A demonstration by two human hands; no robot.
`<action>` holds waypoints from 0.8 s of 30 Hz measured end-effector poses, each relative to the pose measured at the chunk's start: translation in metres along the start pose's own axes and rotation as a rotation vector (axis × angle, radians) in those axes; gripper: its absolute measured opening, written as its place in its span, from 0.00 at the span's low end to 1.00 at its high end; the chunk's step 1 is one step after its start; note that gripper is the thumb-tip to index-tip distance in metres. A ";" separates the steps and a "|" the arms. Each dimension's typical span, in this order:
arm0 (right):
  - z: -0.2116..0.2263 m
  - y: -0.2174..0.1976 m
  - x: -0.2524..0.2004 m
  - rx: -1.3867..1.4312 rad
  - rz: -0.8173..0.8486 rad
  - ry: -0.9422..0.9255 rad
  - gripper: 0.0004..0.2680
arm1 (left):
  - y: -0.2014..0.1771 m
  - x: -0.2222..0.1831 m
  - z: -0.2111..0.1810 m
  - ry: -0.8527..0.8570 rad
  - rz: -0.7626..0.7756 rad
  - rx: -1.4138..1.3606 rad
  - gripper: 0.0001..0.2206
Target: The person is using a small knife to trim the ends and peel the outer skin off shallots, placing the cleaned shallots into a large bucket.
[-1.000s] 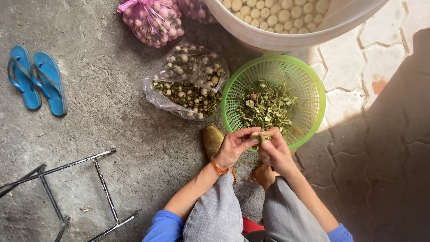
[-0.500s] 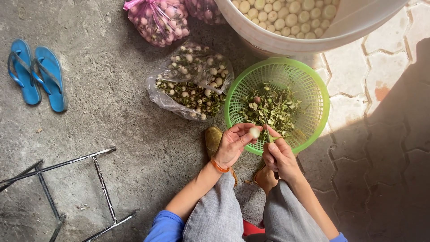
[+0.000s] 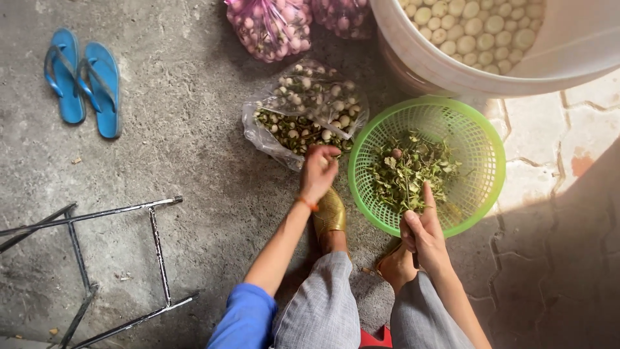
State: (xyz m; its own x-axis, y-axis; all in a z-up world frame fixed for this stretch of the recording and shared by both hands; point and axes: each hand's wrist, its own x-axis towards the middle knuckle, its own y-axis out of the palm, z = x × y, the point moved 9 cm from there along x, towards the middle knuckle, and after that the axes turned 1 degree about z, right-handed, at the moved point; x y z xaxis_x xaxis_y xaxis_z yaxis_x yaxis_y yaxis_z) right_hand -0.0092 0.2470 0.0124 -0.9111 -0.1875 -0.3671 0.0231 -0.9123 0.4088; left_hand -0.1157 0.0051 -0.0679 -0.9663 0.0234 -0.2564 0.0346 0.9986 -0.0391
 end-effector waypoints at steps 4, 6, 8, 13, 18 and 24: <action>-0.004 -0.006 0.001 -0.093 -0.070 0.051 0.29 | -0.025 0.045 -0.026 0.289 -0.100 0.972 0.13; 0.000 -0.003 0.003 -0.144 -0.067 0.055 0.28 | -0.023 0.047 -0.027 0.306 -0.068 1.002 0.10; -0.004 -0.004 0.004 -0.192 -0.064 0.066 0.28 | -0.021 0.039 -0.027 0.315 -0.034 1.035 0.07; -0.022 0.021 0.003 -0.177 0.158 0.053 0.24 | -0.023 -0.020 0.000 -0.037 -0.090 0.056 0.13; -0.024 0.037 0.004 -0.127 0.289 0.010 0.27 | 0.078 -0.089 0.034 -0.357 0.147 -0.845 0.21; -0.025 0.016 0.000 -0.163 0.244 -0.098 0.24 | 0.106 -0.111 0.041 -0.489 0.181 -0.911 0.19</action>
State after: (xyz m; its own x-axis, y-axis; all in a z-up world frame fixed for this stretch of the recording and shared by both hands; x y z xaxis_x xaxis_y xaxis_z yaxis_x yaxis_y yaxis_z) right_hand 0.0013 0.2227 -0.0022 -0.9056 -0.3795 -0.1894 0.3046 -0.8926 0.3323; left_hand 0.0059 0.1061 -0.0829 -0.7504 0.3570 -0.5562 -0.2333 0.6443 0.7283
